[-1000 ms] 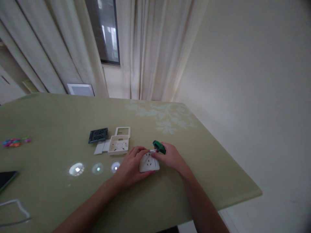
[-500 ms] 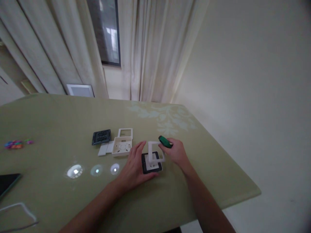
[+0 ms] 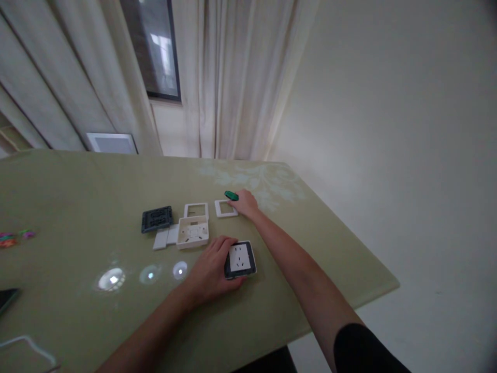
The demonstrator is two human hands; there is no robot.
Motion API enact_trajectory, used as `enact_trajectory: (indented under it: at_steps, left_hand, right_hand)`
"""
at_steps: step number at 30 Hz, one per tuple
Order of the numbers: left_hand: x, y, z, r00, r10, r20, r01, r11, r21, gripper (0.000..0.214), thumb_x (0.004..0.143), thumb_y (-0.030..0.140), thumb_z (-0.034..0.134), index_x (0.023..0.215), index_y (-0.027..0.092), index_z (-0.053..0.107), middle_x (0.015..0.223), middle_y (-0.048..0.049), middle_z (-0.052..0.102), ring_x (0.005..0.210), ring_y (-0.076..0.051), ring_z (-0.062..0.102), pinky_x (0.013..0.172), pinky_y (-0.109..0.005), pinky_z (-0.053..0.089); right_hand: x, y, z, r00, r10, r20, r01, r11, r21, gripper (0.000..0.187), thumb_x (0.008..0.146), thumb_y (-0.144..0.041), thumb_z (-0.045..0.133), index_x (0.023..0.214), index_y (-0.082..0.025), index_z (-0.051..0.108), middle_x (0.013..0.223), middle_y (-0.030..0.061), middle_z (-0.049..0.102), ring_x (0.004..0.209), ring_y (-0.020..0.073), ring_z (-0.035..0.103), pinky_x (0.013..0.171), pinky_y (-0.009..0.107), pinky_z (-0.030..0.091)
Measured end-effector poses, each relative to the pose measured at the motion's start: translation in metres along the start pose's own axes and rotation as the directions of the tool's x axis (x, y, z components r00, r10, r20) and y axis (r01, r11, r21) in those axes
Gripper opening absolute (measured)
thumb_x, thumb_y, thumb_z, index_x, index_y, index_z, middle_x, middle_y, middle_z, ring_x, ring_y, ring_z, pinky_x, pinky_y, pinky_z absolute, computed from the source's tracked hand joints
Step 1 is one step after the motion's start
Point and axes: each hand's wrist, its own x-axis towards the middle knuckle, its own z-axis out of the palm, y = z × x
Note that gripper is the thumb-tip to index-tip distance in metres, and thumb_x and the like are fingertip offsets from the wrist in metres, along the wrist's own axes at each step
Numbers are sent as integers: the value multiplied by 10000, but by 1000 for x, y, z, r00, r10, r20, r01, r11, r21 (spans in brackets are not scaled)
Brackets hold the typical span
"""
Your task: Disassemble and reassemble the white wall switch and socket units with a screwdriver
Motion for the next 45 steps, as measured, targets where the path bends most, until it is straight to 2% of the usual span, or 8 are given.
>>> enact_trajectory:
  at_steps: [5, 8, 12, 15, 17, 21, 32, 45]
  left_hand:
    - [-1, -2, 3, 1000, 27, 16, -28, 999, 34, 797, 839, 464, 869, 1518, 229, 524, 1479, -154, 635, 1338, -392, 615, 1146, -569, 536]
    - [-2, 0, 3, 999, 48, -9, -47, 996, 73, 702, 879, 419, 817, 1497, 229, 547, 1455, -146, 636, 1308, -371, 621, 1114, -541, 557]
    - [-4, 4, -2, 997, 71, -22, -67, 985, 158, 704, 875, 394, 787, 1509, 219, 536, 1446, -152, 636, 1284, -378, 620, 1096, -554, 563]
    - [-5, 5, -7, 996, 85, -20, -80, 978, 193, 682, 891, 408, 769, 1498, 202, 536, 1429, -154, 652, 1267, -376, 635, 1068, -545, 581]
    - [-5, 5, -9, 996, 82, -24, -75, 977, 200, 674, 892, 413, 772, 1489, 202, 541, 1421, -148, 660, 1260, -369, 645, 1054, -532, 593]
    - [-5, 3, -10, 997, 73, -35, -64, 976, 209, 677, 885, 421, 785, 1486, 224, 545, 1426, -134, 666, 1250, -361, 661, 1043, -522, 605]
    - [-5, 4, -11, 997, 73, -25, -65, 972, 226, 668, 896, 424, 778, 1479, 223, 521, 1420, -138, 658, 1252, -364, 657, 1050, -539, 603]
    - [-4, 4, -12, 998, 66, -16, -61, 973, 224, 636, 887, 429, 782, 1444, 232, 547, 1423, -140, 677, 1250, -372, 670, 1047, -537, 603]
  right_hand:
    - [-35, 8, -10, 989, -114, -95, 140, 927, 348, 359, 937, -507, 811, 909, -171, 685, 826, 9, 686, 789, 172, 682, 731, 288, 577]
    - [-66, 7, -26, 975, -177, -132, 221, 767, 602, 518, 904, -726, 713, 1016, -231, 609, 574, -113, 471, 465, 104, 470, 472, 218, 422]
    - [-92, -8, -50, 960, -238, -146, 254, 529, 810, 710, 826, -982, 532, 861, -276, 453, 522, -163, 245, 383, 62, 170, 358, 179, 223]
    - [-99, -20, -57, 876, -481, 41, 64, 201, 978, 766, 852, -1007, 470, 720, -252, 453, 451, -158, 226, 348, 41, 98, 319, 162, 187]
    - [-101, -25, -55, 782, -612, 119, -92, 76, 993, 742, 886, -939, 560, 677, -230, 487, 432, -153, 248, 332, 28, 105, 309, 146, 186]
    - [-103, -23, -45, 738, -657, 158, -188, 25, 982, 715, 934, -873, 585, 668, -212, 523, 425, -148, 270, 326, 21, 122, 304, 133, 196]
    - [-101, -19, -41, 769, -615, 173, -245, -34, 969, 691, 926, -828, 644, 639, -210, 528, 423, -143, 275, 326, 17, 127, 304, 126, 211]
    - [-117, -19, -35, 660, -744, 107, -183, -21, 983, 664, 945, -785, 636, 634, -205, 548, 415, -124, 298, 330, 31, 162, 316, 152, 193]
